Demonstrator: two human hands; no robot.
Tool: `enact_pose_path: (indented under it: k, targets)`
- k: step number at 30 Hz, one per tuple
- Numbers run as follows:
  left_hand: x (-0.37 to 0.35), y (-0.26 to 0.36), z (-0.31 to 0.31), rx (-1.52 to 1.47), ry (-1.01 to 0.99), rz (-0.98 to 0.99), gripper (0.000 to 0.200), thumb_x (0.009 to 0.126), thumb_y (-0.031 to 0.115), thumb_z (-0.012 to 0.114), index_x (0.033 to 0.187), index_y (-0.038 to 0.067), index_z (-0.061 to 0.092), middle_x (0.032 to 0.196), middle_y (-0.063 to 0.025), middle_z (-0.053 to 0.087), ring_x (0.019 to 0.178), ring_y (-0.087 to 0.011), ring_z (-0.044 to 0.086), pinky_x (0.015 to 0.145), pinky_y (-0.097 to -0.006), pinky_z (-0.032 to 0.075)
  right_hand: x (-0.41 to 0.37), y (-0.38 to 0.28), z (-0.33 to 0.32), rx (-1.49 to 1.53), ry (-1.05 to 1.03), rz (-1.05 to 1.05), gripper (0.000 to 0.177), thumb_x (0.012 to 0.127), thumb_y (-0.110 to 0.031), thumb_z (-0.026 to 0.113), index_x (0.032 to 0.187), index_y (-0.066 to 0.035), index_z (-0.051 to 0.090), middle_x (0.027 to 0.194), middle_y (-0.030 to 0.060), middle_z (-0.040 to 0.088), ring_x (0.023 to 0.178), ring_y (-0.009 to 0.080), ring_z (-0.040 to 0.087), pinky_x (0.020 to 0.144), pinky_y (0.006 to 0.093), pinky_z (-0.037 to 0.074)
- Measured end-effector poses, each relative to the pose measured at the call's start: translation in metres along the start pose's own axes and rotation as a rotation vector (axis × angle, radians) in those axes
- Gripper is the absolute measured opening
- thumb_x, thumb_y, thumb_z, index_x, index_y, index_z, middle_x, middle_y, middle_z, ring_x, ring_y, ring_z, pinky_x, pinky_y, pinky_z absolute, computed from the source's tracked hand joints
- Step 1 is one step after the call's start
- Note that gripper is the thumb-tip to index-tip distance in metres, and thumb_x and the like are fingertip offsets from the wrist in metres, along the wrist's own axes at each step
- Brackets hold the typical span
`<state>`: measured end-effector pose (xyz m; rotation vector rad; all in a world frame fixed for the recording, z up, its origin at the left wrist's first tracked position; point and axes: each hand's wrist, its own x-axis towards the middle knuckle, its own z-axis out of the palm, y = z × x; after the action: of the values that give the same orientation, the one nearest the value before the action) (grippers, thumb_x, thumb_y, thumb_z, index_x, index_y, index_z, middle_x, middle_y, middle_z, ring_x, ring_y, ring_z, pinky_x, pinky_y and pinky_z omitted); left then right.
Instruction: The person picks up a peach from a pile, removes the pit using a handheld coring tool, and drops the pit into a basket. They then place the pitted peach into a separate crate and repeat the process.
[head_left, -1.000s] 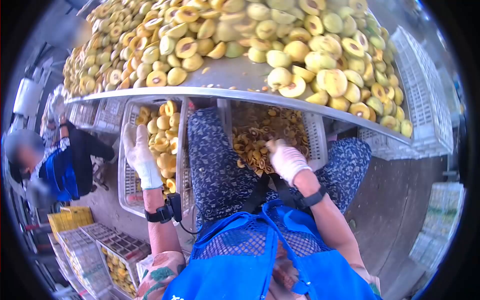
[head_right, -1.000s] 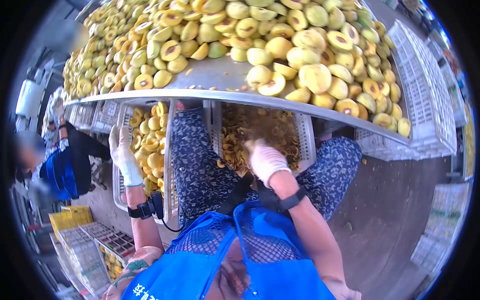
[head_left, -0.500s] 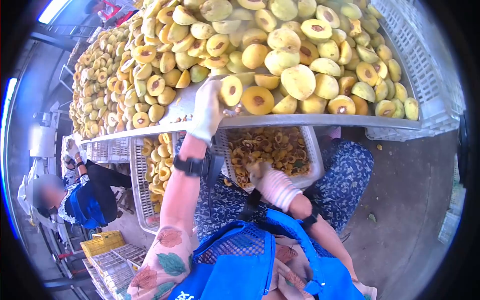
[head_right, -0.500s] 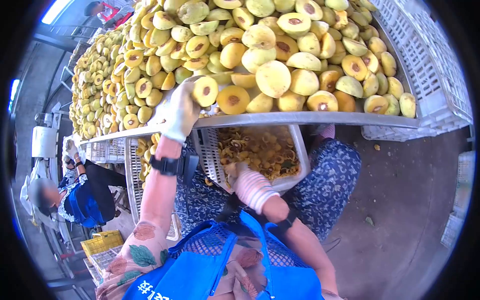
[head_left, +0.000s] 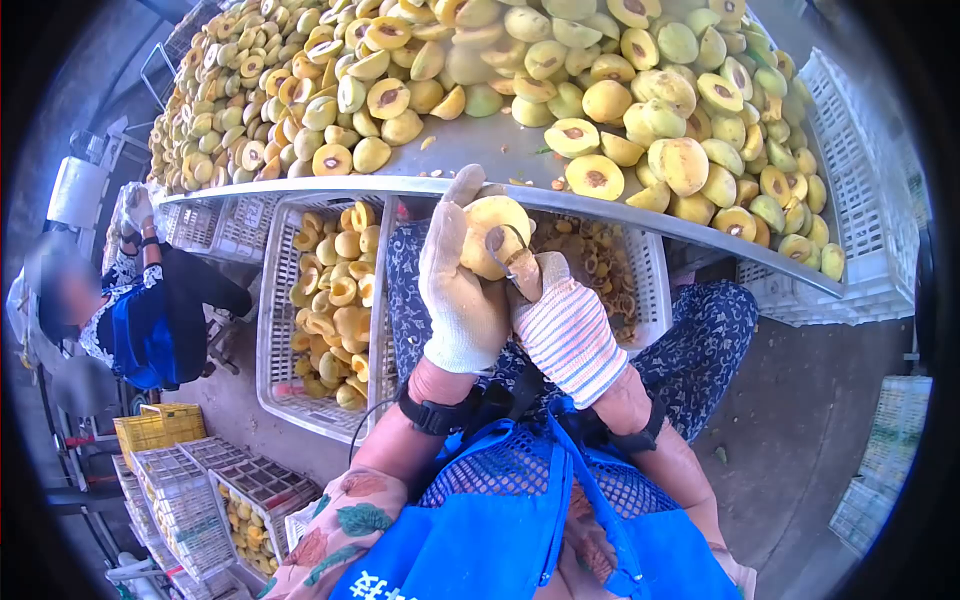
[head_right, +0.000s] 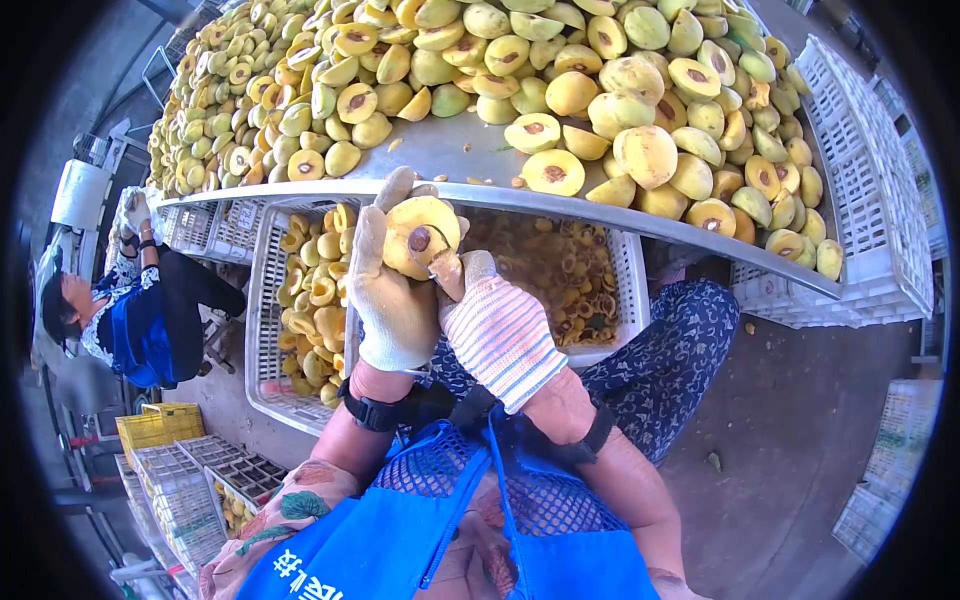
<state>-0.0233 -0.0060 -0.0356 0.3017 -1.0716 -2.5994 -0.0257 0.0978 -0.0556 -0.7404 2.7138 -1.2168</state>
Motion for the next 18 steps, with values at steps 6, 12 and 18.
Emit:
enact_pose_path:
  k: [6, 12, 18]
  targets:
    - [-0.007, 0.023, -0.011, -0.126, -0.284, 0.012, 0.060, 0.086, 0.027, 0.049, 0.135, 0.000, 0.030, 0.128, -0.0157, 0.044, 0.112, -0.0285, 0.048, 0.094, -0.0407, 0.041, 0.012, -0.002, -0.001, 0.509, 0.002, 0.045, 0.023, 0.078, -0.019, 0.061, 0.084, 0.001, 0.051, 0.062, 0.0160, 0.054, 0.053, 0.0314, 0.056, 0.048, 0.0385, 0.045]
    - [-0.009, 0.019, -0.022, 0.265, -0.251, 0.274, 0.071, 0.082, 0.025, 0.064, 0.136, -0.003, 0.028, 0.135, -0.0123, 0.039, 0.121, -0.0204, 0.041, 0.100, -0.0335, 0.035, 0.009, -0.040, -0.040, 1.044, 0.093, 0.550, 0.030, 0.078, -0.028, 0.066, 0.092, -0.002, 0.057, 0.055, 0.0005, 0.049, 0.039, 0.0078, 0.045, 0.038, 0.0226, 0.036]
    - [-0.018, 0.006, -0.010, 0.835, -0.223, 0.460, 0.079, 0.087, 0.062, 0.034, 0.128, -0.005, 0.037, 0.118, -0.0151, 0.049, 0.108, -0.0193, 0.048, 0.094, -0.0321, 0.037, 0.016, -0.039, -0.042, 0.759, 0.055, 0.249, 0.040, 0.079, -0.032, 0.067, 0.101, -0.001, 0.054, 0.074, 0.0062, 0.061, 0.060, 0.0127, 0.059, 0.055, 0.0263, 0.049]
